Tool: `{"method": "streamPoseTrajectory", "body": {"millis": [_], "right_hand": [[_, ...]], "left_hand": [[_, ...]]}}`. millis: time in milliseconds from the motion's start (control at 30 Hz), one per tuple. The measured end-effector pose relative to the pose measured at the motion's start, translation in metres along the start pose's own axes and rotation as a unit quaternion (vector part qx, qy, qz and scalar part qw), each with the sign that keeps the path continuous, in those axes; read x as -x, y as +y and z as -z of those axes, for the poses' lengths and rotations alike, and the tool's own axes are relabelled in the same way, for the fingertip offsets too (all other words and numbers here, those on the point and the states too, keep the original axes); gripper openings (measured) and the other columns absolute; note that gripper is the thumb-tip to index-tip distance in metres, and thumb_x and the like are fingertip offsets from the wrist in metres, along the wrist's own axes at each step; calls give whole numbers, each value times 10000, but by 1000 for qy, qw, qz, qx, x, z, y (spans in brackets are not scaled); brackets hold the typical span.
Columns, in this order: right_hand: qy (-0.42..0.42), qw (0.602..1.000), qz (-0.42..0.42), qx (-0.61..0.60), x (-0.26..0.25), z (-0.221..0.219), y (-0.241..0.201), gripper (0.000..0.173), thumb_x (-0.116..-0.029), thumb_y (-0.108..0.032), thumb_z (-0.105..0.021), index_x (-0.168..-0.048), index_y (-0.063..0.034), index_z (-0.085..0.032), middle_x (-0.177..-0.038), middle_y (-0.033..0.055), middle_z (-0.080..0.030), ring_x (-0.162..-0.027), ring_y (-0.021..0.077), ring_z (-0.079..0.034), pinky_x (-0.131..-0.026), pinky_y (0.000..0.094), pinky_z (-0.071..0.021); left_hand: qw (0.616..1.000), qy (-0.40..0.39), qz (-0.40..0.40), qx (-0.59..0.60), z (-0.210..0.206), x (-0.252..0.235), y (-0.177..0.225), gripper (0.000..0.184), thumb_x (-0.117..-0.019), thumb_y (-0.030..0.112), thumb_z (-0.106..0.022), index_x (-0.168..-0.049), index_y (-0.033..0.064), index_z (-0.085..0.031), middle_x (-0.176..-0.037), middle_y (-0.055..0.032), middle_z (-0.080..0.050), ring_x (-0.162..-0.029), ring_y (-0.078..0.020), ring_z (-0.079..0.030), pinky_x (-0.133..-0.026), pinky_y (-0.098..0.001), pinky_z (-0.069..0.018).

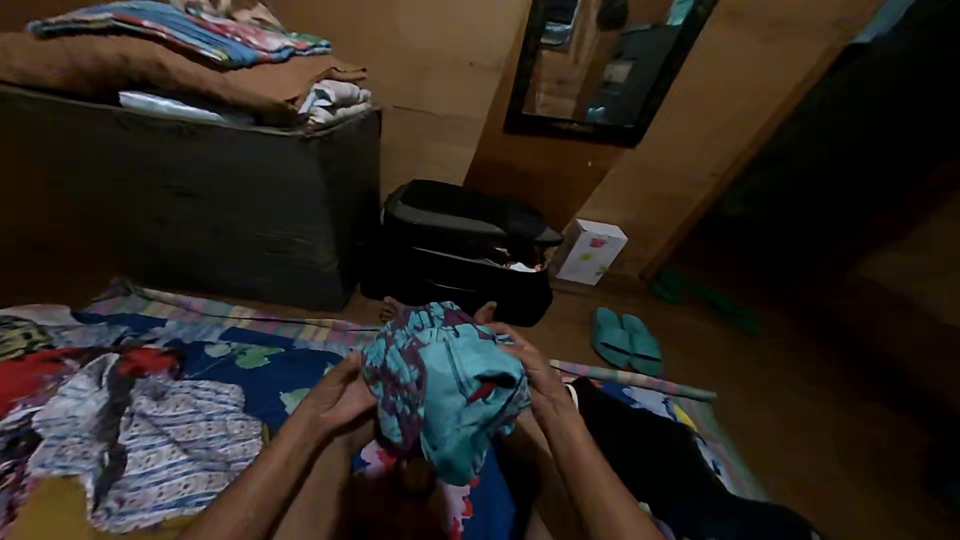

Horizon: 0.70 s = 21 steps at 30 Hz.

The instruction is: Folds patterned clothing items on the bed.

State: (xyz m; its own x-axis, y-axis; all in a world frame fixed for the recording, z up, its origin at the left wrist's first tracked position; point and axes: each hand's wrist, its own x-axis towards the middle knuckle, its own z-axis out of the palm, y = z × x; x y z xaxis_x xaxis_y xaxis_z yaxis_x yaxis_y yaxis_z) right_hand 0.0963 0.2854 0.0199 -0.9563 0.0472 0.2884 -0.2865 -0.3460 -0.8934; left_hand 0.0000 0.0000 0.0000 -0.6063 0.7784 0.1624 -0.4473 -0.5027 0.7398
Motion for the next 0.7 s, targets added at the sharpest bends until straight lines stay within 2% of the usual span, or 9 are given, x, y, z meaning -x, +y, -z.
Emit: {"method": "streamPoseTrajectory", "body": {"millis": [33, 100, 200, 267, 333, 433, 500, 567, 700], "right_hand": [[-19, 999, 7, 34, 0, 4, -9, 218, -907, -93, -639, -1094, -162, -727, -1066, -82, -738, -934, 1, -683, -823, 206, -575], [-62, 993, 11, 95, 2, 7, -24, 198, -888, -91, -683, -1027, -212, -756, -1017, -115, -739, -886, -31, -673, -786, 177, -568], [-117, 979, -4, 167, 4, 7, -35, 182, -894, -68, -676, -1001, -189, -761, -1006, -116, -738, -869, -39, -664, -764, 166, -561], [-143, 970, -19, 194, 8, 10, -41, 159, -905, -88, -668, -1002, -174, -760, -1017, -121, -732, -905, -35, -661, -804, 177, -559], [-156, 965, -22, 211, 10, 15, -47, 164, -936, -234, -694, -1076, -167, -748, -1041, -126, -724, -947, -30, -652, -841, 185, -547], [-101, 955, 5, 277, 7, 7, -58, 731, -890, -498, -717, -1389, -18, -482, -1183, -19, -664, -1040, 48, -638, -898, 257, -543], [-79, 946, 40, 312, -1, -3, -66, 987, -858, -558, -728, -1525, 37, -310, -1348, 65, -597, -1145, 76, -622, -956, 267, -543], [-64, 938, 44, 338, -6, -15, -80, 880, -872, -409, -761, -1513, 34, -354, -1405, 95, -565, -1205, 65, -597, -1016, 250, -518], [2, 934, -7, 357, -16, -38, -110, 481, -872, -137, -718, -1304, -9, -549, -1139, 37, -665, -994, 25, -658, -883, 227, -565]], "left_hand": [[999, -38, 32, 1, 2, -1, -2, 600, -778, 663, -731, -1178, 216, -751, -1155, 6, -749, -1103, -133, -698, -996, -363, -561], [996, 1, 86, -26, -7, -5, -6, 746, -734, 765, -689, -1208, 190, -709, -1143, -5, -746, -1091, -149, -702, -972, -376, -575], [990, 52, 89, -97, -22, -14, -10, 397, -970, 396, -654, -1269, 145, -581, -1061, 27, -741, -988, -94, -711, -891, -302, -598], [983, 57, 78, -156, -35, -20, -2, 384, -995, 116, -532, -1370, 99, -455, -1078, 35, -713, -963, -74, -704, -874, -282, -598], [979, 42, 43, -196, -46, -24, 8, 462, -972, 24, -514, -1420, 77, -417, -1125, 27, -697, -976, -68, -699, -876, -273, -598], [949, -7, -24, -313, -65, -34, 26, 400, -959, 23, -554, -1355, 50, -504, -1152, 32, -676, -996, -36, -674, -889, -242, -580], [900, -56, -77, -426, -78, -44, 34, 356, -963, 43, -584, -1317, 12, -566, -1207, 7, -651, -1055, 1, -630, -937, -208, -534], [866, -92, -105, -481, -92, -55, 38, 328, -962, 60, -595, -1281, -18, -596, -1215, -27, -646, -1073, 13, -605, -957, -194, -504], [857, -90, -62, -503, -118, -68, 61, 308, -978, 96, -581, -1267, -13, -583, -1109, -2, -654, -943, 45, -616, -867, -168, -522]]}}
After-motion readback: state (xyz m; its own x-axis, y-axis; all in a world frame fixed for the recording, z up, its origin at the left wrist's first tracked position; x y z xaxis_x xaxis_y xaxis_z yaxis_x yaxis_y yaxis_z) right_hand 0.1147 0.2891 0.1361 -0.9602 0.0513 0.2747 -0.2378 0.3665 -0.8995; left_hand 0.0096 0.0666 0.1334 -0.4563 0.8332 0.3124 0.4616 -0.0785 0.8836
